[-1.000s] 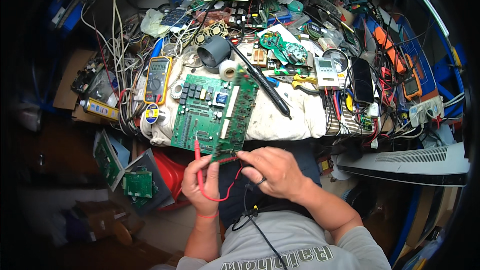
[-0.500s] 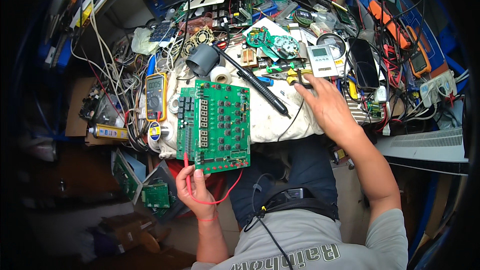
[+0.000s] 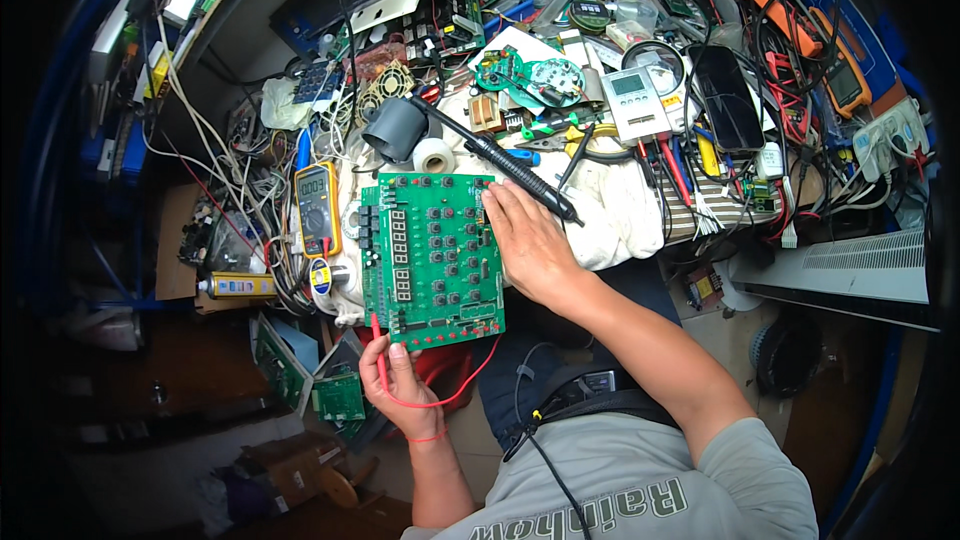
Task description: The person sits on the floor and uses a soldering iron to work on a green circuit board. They then use a multimeter to test points on the board and continue soldering components.
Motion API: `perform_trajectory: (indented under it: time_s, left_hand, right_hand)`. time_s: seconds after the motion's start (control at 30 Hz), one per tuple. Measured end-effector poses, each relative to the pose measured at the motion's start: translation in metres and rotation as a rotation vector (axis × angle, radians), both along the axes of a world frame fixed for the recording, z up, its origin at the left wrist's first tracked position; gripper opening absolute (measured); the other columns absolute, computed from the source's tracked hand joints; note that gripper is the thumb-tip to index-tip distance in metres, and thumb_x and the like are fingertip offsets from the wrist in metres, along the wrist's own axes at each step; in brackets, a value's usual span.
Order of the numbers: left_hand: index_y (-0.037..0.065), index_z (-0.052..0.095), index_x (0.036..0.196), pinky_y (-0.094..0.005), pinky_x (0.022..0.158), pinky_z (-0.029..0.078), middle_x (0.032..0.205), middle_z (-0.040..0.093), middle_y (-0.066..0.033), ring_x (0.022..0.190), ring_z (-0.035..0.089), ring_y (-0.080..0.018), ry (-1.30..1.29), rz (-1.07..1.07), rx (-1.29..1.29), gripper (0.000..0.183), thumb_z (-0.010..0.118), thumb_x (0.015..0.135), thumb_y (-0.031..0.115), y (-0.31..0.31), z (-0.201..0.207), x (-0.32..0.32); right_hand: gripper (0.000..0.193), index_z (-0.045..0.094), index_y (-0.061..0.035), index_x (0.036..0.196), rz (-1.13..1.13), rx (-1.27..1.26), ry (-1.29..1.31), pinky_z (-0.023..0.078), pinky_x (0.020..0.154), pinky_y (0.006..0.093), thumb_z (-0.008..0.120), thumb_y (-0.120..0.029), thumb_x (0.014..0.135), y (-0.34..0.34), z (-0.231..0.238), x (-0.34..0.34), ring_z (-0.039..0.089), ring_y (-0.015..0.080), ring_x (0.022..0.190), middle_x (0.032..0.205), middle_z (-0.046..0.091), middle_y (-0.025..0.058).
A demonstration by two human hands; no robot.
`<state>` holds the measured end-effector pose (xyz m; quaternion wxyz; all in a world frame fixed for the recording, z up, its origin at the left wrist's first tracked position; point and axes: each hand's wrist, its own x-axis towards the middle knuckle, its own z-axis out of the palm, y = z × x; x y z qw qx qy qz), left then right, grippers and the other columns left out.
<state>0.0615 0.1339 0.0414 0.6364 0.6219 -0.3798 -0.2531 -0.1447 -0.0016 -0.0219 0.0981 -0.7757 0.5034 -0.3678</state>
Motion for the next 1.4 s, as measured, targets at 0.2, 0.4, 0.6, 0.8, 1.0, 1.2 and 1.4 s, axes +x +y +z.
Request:
perform_trajectory:
  time_s: [0.2,0.4,0.6,0.8,1.0,1.2,1.4]
  left_hand:
    - [0.000,0.063,0.124,-0.0241,0.078,0.059,0.108,0.067,-0.0066,0.092,0.066,-0.0099,-0.077,-0.043,-0.036,0.022,0.068,0.105,0.009,-0.001,0.003,-0.003]
    - [0.000,0.064,0.122,-0.0238,0.078,0.058,0.109,0.068,-0.0083,0.089,0.067,-0.0107,-0.150,-0.057,-0.047,0.021,0.069,0.103,0.008,0.000,0.006,-0.011]
    - [0.000,0.063,0.124,-0.0256,0.079,0.060,0.110,0.068,-0.0092,0.090,0.068,-0.0121,-0.114,-0.078,-0.039,0.023,0.069,0.104,0.009,-0.001,0.009,-0.012]
    - [0.000,0.063,0.124,-0.0262,0.079,0.060,0.110,0.068,-0.0081,0.091,0.068,-0.0116,-0.112,-0.085,-0.052,0.022,0.068,0.104,0.009,-0.003,0.009,-0.013]
    - [0.001,0.064,0.123,-0.0250,0.079,0.059,0.110,0.067,-0.0071,0.090,0.067,-0.0109,-0.119,-0.073,-0.045,0.021,0.069,0.104,0.009,-0.003,0.009,-0.013]
    - [0.000,0.066,0.120,-0.0241,0.078,0.052,0.104,0.066,-0.0053,0.088,0.061,-0.0095,-0.154,-0.029,-0.015,0.019,0.070,0.103,0.006,-0.002,0.011,-0.018]
    - [0.000,0.066,0.118,-0.0222,0.077,0.047,0.101,0.064,-0.0029,0.087,0.056,-0.0076,-0.114,-0.006,-0.070,0.017,0.070,0.103,0.005,-0.005,0.005,-0.019]
  right_hand:
    - [0.055,0.052,0.0108,0.146,-0.027,0.011,0.096,0.039,0.119,0.0464,0.056,-0.009,0.094,-0.007,-0.008,0.008,0.050,0.0379,0.140,0.148,0.053,0.0249]
    - [0.054,0.052,0.0111,0.145,-0.036,-0.023,0.119,0.039,0.119,0.0452,0.054,-0.009,0.094,-0.007,-0.008,0.007,0.051,0.0365,0.139,0.146,0.056,0.0230]
    - [0.055,0.052,0.0100,0.146,-0.060,-0.053,0.091,0.043,0.111,0.0434,0.054,-0.010,0.094,-0.012,-0.006,0.008,0.056,0.0324,0.129,0.135,0.060,0.0195]
    - [0.059,0.051,0.0101,0.148,-0.041,-0.026,0.181,0.039,0.115,0.0425,0.054,-0.012,0.094,-0.012,-0.006,0.007,0.052,0.0332,0.134,0.144,0.057,0.0221]
    - [0.059,0.049,0.0108,0.149,-0.043,-0.021,0.195,0.038,0.117,0.0428,0.053,-0.013,0.095,-0.011,-0.008,0.007,0.051,0.0343,0.136,0.149,0.054,0.0241]
    - [0.057,0.050,0.0098,0.148,-0.042,-0.055,0.182,0.035,0.121,0.0462,0.053,-0.013,0.096,-0.006,-0.010,0.010,0.049,0.0363,0.139,0.149,0.054,0.0241]
    - [0.056,0.050,0.0089,0.148,-0.039,-0.028,0.156,0.032,0.124,0.0478,0.054,-0.012,0.096,0.001,-0.011,0.012,0.048,0.0376,0.143,0.151,0.052,0.0246]
